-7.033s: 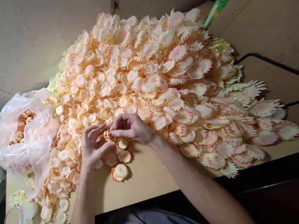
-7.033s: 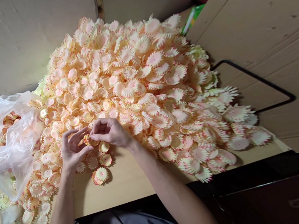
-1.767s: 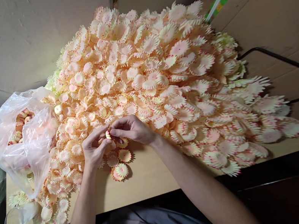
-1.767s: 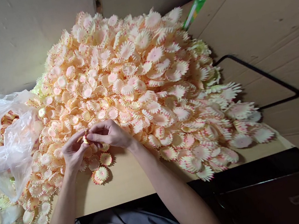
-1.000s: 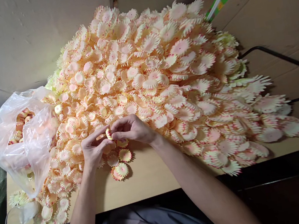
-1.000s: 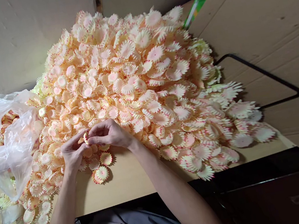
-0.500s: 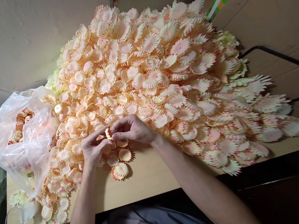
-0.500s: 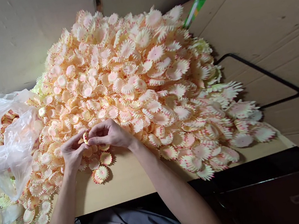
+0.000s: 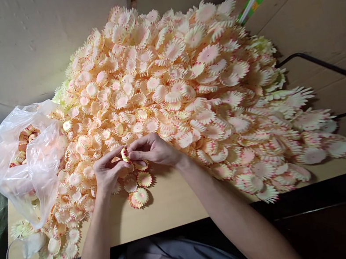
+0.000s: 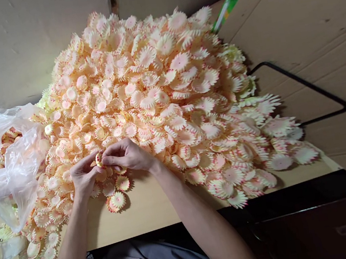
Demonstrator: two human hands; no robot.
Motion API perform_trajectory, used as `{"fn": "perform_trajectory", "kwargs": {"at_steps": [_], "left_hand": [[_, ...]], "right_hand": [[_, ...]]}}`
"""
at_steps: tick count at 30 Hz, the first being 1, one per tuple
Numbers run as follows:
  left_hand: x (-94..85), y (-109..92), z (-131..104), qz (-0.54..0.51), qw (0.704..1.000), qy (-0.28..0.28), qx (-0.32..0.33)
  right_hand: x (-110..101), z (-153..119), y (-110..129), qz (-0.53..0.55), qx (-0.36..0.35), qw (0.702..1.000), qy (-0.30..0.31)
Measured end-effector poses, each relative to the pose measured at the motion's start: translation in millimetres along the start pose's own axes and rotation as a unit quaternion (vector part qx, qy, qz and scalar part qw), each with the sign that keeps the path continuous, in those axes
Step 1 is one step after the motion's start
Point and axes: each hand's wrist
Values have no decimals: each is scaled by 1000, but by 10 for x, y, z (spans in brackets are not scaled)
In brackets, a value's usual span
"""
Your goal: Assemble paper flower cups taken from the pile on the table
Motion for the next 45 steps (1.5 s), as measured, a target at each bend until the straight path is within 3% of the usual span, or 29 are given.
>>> {"fn": "perform_trajectory", "kwargs": {"at_steps": [6, 15, 33, 38, 45], "left_hand": [[-50, 23, 27, -12, 997, 52, 51], [-42, 41, 2, -42, 999, 25, 3], [-46, 6, -19, -38, 996, 82, 24], [-36, -1, -2, -31, 997, 70, 18], [-16, 19, -7, 4, 999, 27, 39]], "right_hand": [[-18, -9, 11, -18, 0, 1000, -13], [-29, -15, 4, -32, -5, 999, -32], [-27, -9, 3, -29, 2, 999, -19], [-28, -10, 34, -34, -1, 999, -27], [-3, 13, -32, -53, -7, 995, -88]]}}
Point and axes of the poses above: each hand's wrist, its own z-axis towards the middle knuckle, its own x-axis out of the palm, y = z × x, and after that the axes turned 9 degrees about -z, right-handed
